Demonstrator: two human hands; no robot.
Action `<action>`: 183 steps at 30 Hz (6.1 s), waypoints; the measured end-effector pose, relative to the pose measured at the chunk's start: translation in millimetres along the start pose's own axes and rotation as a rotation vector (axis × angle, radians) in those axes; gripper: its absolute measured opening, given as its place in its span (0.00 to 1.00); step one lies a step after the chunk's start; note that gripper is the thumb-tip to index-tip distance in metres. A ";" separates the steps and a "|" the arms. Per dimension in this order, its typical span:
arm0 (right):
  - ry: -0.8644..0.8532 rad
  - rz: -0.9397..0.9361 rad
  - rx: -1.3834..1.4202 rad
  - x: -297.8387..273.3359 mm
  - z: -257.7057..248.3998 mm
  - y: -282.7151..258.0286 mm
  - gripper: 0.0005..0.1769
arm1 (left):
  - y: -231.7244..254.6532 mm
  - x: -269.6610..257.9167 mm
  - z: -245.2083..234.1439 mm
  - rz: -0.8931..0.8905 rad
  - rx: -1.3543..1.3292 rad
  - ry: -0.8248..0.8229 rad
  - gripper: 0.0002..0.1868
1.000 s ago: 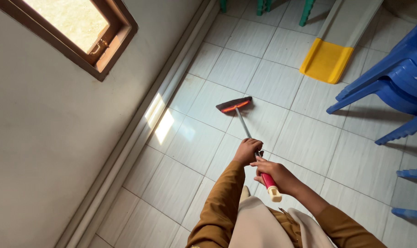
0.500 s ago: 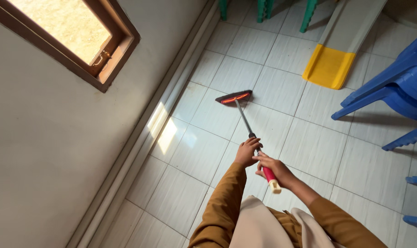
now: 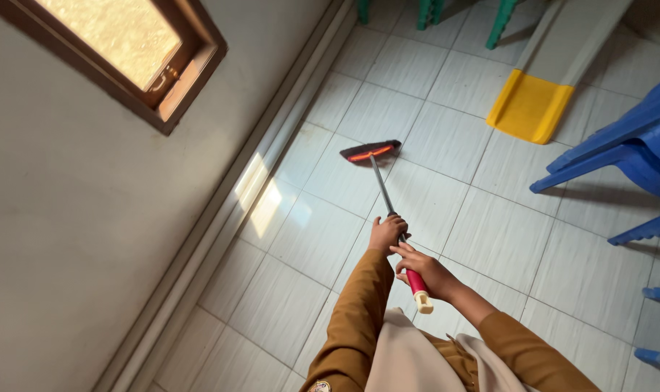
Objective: The person sweeps the floor using a broom, pushing debris along the tiled surface and navigating around chairs and a table.
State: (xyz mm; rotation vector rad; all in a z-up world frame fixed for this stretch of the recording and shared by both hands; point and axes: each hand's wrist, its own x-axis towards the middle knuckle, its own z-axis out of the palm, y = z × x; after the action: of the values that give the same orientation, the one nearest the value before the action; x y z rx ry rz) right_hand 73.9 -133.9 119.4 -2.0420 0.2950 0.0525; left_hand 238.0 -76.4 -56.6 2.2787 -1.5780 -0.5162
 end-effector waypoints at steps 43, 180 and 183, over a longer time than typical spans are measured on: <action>-0.067 -0.479 0.125 -205.4 0.4 -43.6 0.09 | 151.6 -175.9 39.6 -0.106 -0.145 0.128 0.07; -0.291 -0.359 -0.086 -28.2 181.0 -133.6 0.12 | -52.0 -292.8 -69.2 -0.572 -0.057 0.275 0.09; -0.303 -0.367 -0.073 -16.6 179.0 -163.3 0.10 | -77.2 -296.3 -77.4 -0.370 0.009 0.397 0.08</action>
State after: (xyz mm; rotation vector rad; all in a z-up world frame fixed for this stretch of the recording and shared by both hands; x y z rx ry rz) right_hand 111.4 98.5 179.0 -2.0947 -0.2749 0.1455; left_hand 241.6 232.3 9.4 2.4966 -0.9804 -0.1230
